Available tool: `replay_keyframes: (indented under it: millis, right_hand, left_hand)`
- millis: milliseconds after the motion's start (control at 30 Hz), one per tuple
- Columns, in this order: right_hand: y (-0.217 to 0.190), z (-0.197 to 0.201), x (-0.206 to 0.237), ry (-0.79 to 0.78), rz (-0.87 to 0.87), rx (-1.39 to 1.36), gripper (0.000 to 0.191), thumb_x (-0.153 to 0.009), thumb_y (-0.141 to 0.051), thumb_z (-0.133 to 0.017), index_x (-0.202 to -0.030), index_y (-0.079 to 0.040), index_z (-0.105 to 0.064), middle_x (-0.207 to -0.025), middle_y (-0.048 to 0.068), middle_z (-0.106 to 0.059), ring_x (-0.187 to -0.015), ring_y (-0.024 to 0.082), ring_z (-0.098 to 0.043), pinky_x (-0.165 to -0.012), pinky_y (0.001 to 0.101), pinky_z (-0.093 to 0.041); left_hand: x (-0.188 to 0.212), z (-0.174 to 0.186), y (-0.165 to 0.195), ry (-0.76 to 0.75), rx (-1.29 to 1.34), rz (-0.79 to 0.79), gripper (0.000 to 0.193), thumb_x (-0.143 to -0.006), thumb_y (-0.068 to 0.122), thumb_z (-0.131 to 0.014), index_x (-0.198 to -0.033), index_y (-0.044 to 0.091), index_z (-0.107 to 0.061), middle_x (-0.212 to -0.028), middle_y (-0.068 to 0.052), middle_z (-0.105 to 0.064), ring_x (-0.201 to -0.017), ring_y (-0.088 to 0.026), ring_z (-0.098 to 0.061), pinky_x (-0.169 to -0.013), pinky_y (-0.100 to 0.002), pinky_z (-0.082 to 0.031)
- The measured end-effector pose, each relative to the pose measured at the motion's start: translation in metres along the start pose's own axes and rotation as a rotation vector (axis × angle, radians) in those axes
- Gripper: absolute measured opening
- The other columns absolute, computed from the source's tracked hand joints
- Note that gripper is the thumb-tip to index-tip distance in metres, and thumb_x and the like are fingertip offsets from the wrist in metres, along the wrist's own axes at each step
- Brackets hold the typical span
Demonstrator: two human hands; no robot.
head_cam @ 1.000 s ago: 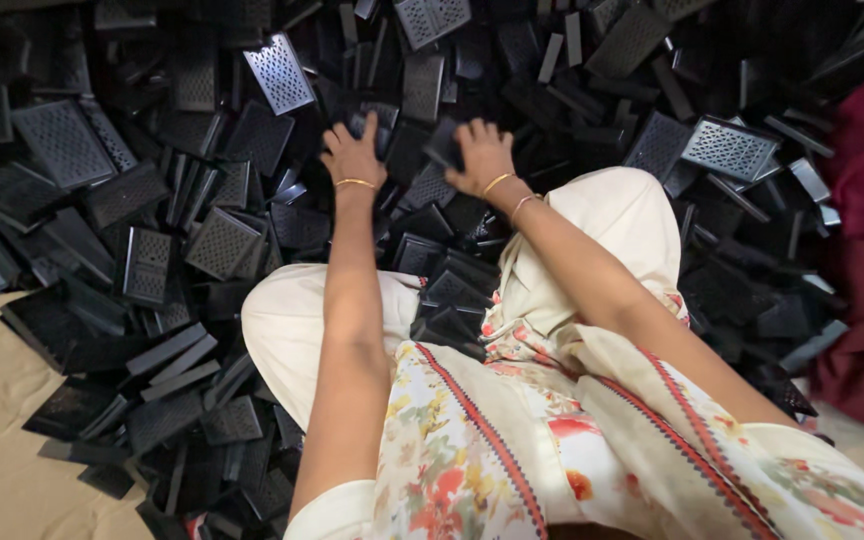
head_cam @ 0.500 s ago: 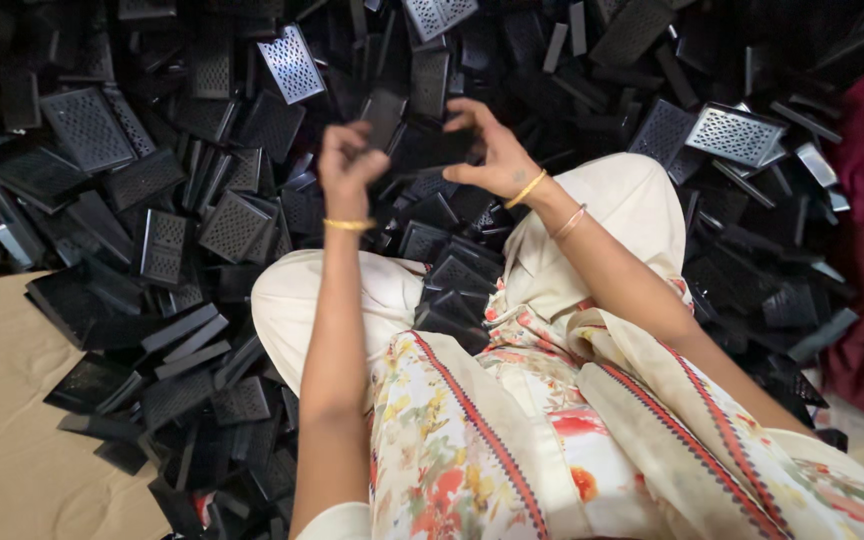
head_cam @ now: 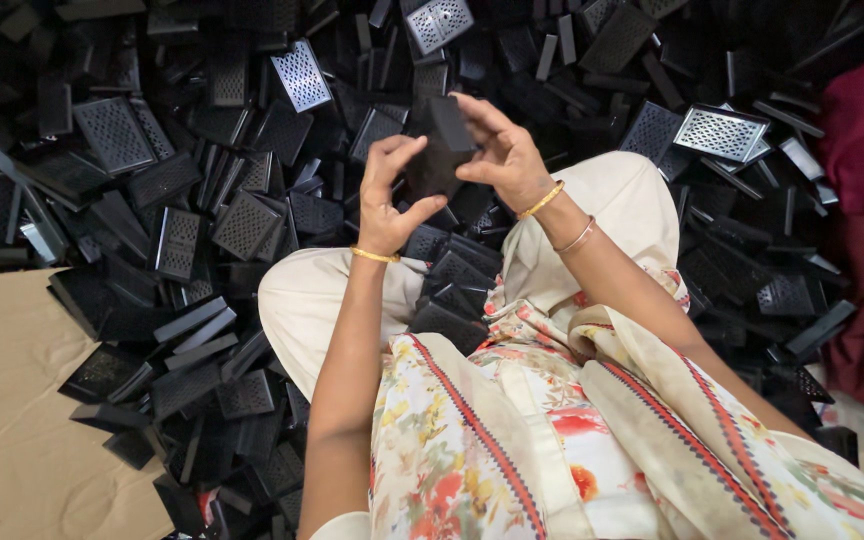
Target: The person sits on the floor in front of a large pile of black molded plastic components. They pick up individual parts, turn them over in both hands, and place them back onto the pile, repeating this handling cycle throughout the clip.
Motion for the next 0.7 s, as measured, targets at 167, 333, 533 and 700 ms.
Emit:
replay_keyframes:
  millis: [167,333,533,700]
  right_hand:
    - [-0.020,0.002,0.001,0.040,0.159,-0.163,0.080,-0.090,-0.004,-0.080,-0.158,-0.013,-0.039,-0.142,0.010,-0.057,-0.135,0.024,-0.058,-0.115,0.0354,-0.052]
    - [-0.012,0.001,-0.004,0.244,0.114,-0.512,0.036,-0.094,-0.015,-0.074,-0.122,-0.010,-0.051,-0.135,0.017,-0.060,-0.131,0.030,-0.060,-0.114,0.0439,-0.050]
    - [-0.001,-0.034,0.006,0.023,0.115,-0.129,0.029,-0.087,-0.010,-0.076,-0.106,-0.008,-0.054,-0.127,0.007,-0.057,-0.117,0.017,-0.054,-0.108,0.0318,-0.043]
    - [-0.007,-0.018,0.014,-0.135,0.115,0.148,0.031,-0.082,-0.003,-0.082,-0.102,-0.004,-0.058,-0.127,0.004,-0.051,-0.117,0.015,-0.052,-0.108,0.0292,-0.042]
  left_hand:
    - [0.016,-0.008,-0.010,0.023,0.064,0.057,0.072,-0.076,0.014,-0.089,-0.141,0.008,-0.059,-0.135,-0.009,-0.053,-0.121,-0.021,-0.056,-0.102,-0.033,-0.048]
    - [0.024,-0.014,-0.013,0.286,0.533,0.060,0.079,-0.081,-0.002,-0.083,-0.150,0.005,-0.044,-0.142,-0.006,-0.049,-0.133,-0.020,-0.050,-0.122,-0.036,-0.040]
    - [0.015,-0.017,0.001,0.282,0.500,-0.005,0.079,-0.082,-0.007,-0.083,-0.150,0.006,-0.045,-0.148,-0.005,-0.043,-0.132,-0.018,-0.051,-0.116,-0.035,-0.043]
    - [0.020,-0.021,-0.002,0.226,0.465,0.035,0.075,-0.083,-0.005,-0.081,-0.150,0.004,-0.048,-0.149,-0.007,-0.044,-0.132,-0.019,-0.053,-0.115,-0.034,-0.045]
Point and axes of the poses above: each hand's wrist, its own x-axis away from the middle knuckle, its own z-axis out of the back of the hand, y = z × x, the point moved 6 cm from there along -x, towards the middle knuckle
